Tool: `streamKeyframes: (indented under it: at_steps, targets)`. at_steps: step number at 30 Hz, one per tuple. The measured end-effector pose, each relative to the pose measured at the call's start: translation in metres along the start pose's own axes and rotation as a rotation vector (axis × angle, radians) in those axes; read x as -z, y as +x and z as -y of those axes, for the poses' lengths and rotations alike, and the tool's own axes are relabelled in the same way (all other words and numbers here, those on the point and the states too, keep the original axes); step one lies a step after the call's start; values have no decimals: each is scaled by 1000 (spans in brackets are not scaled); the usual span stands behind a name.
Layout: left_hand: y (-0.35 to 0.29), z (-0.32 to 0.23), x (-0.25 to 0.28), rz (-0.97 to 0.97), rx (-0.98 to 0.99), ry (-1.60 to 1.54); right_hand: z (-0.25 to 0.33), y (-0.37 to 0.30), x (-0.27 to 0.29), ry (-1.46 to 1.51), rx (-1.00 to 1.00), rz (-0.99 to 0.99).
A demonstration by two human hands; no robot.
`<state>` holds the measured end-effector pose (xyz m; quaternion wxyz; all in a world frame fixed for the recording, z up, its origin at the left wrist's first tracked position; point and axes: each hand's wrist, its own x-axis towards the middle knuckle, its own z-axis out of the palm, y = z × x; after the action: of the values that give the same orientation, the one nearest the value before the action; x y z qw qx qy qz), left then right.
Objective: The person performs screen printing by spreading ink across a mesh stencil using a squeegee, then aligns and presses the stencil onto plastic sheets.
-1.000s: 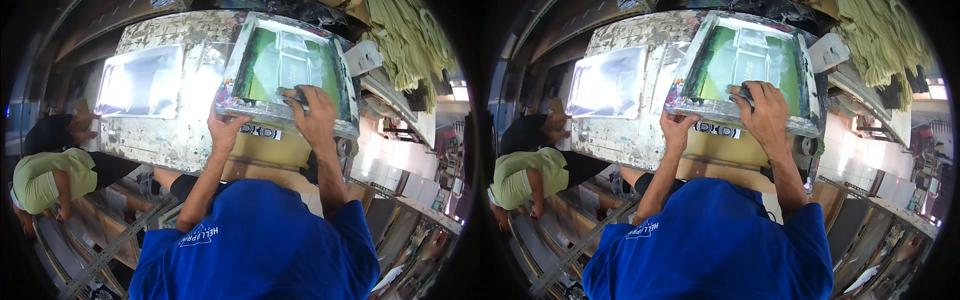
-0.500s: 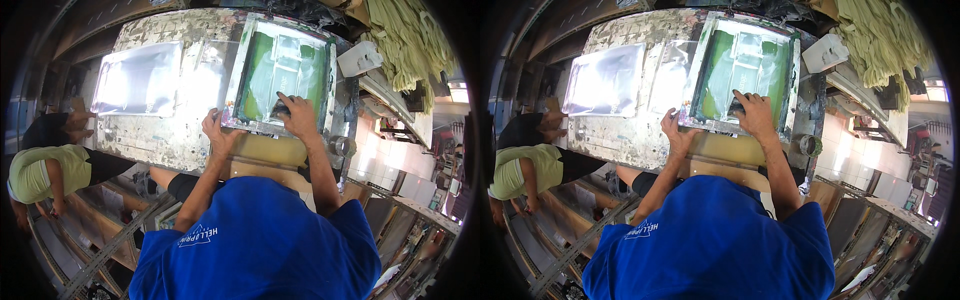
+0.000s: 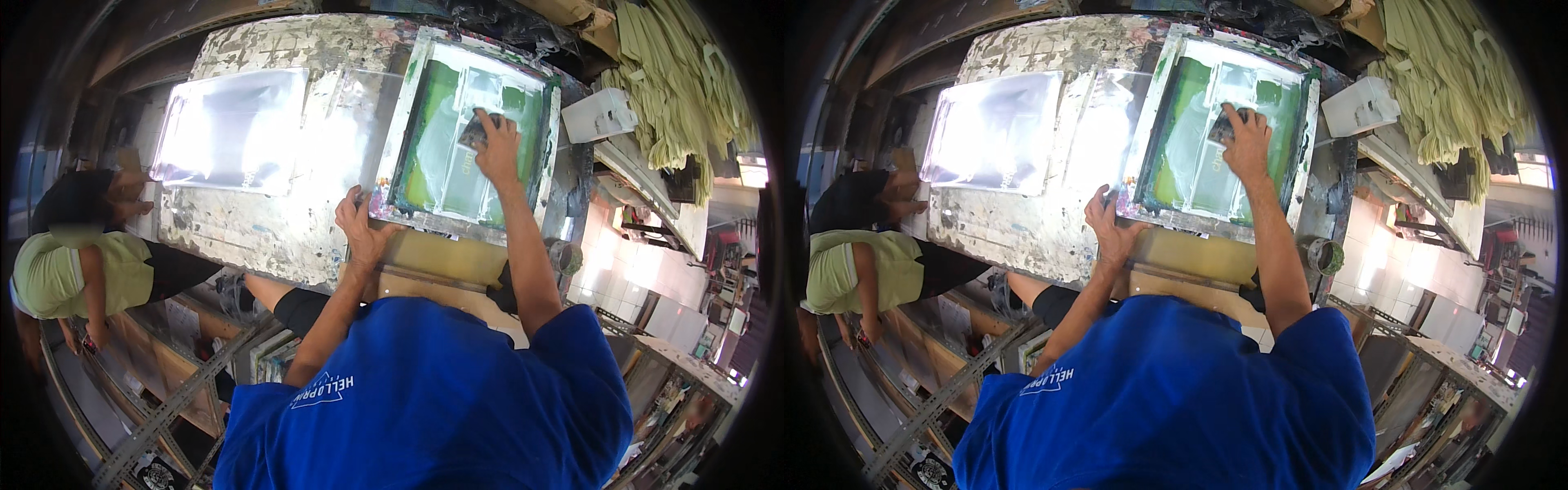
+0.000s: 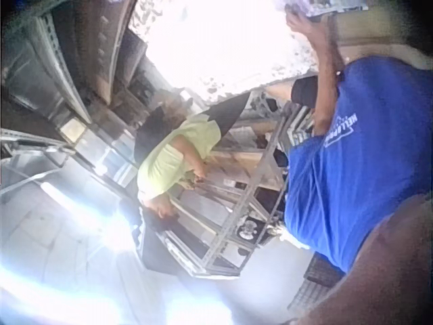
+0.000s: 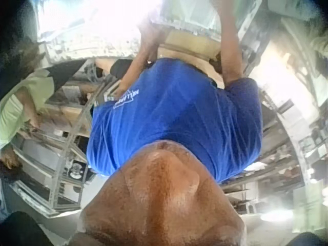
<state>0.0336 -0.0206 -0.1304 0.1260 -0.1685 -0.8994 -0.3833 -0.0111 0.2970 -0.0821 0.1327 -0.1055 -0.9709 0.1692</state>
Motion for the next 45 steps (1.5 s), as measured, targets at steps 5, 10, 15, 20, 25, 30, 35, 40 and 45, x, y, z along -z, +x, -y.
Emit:
streamKeyframes:
  at_steps: [5,10,15,20,25,30,35,40,45]
  targets:
    - [-4,2,-1,10,-2,-2,-25,41,0,16,70,5]
    - [-4,4,-1,-2,16,-26,-27,31,21,71,-13,-225]
    - [-6,1,2,-17,25,-49,3,-34,60,158,-114,-32]
    - [-7,0,3,-60,37,-144,55,-100,86,132,50,-68]
    - [27,-50,44,-107,46,-216,92,-123,111,39,207,-230]
    - [55,-91,70,-148,137,-277,107,-87,146,-46,285,-414]
    - [82,-85,84,-128,-18,-368,107,-49,182,-51,253,-428]
    - [48,-20,42,-132,183,-19,120,-16,211,3,251,-436]
    - [21,19,17,-14,315,404,124,-1,226,-3,238,-465]
